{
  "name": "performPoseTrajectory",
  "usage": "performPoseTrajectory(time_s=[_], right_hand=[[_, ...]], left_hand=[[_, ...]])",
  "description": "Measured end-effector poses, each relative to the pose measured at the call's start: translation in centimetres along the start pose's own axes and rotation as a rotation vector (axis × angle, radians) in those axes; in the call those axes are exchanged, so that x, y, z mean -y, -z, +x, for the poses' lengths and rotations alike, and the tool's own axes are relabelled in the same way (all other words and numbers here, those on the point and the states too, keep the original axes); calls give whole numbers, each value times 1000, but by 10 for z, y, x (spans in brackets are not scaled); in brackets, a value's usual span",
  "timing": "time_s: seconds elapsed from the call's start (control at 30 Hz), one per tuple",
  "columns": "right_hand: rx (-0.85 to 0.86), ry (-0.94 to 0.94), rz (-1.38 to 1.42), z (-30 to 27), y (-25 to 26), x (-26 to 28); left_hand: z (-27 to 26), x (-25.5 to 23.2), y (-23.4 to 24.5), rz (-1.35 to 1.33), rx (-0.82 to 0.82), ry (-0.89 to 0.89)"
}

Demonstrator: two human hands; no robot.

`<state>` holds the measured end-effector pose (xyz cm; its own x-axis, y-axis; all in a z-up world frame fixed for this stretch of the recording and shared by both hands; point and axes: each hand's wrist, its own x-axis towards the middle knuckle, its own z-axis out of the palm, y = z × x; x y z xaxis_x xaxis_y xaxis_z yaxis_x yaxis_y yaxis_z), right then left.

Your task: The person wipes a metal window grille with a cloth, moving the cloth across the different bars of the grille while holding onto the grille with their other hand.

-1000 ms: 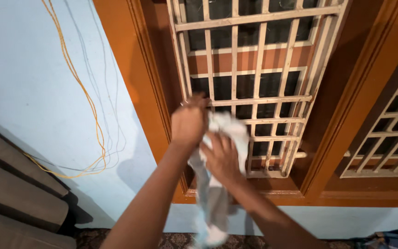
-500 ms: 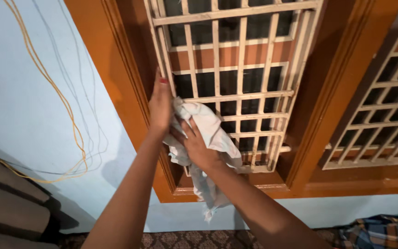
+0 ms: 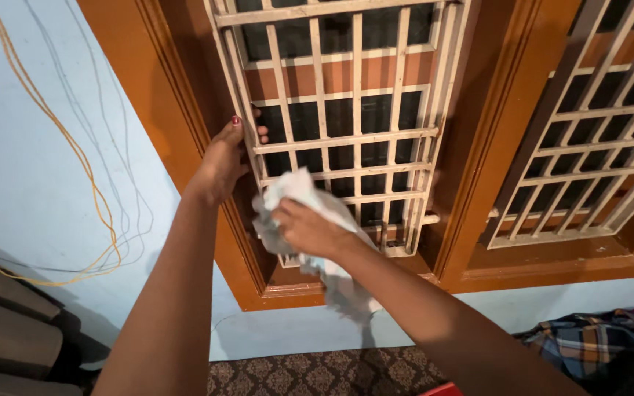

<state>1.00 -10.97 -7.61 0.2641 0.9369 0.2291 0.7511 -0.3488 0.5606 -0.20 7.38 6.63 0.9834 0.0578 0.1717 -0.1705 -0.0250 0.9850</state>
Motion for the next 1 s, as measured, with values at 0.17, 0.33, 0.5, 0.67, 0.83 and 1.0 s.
performPoseTrajectory(time_s=[0.17, 0.33, 0.5, 0.67, 0.83, 1.0], right_hand=[[-607, -417, 85, 28, 41, -32], [-465, -475, 22, 28, 62, -39], [-382, -443, 12, 15, 60, -32], [97, -480, 398, -12, 98, -23], [24, -355, 472, -30, 74, -29], [2, -299, 316, -70, 30, -57]], left_hand=[[16, 13, 10, -307, 169, -63], [18, 13, 12, -202, 95, -33], [15, 13, 8, -167, 21, -2], [16, 16, 5, -180, 65, -108], [8, 8, 4, 54, 12, -51], [5, 3, 2, 73, 26, -47]])
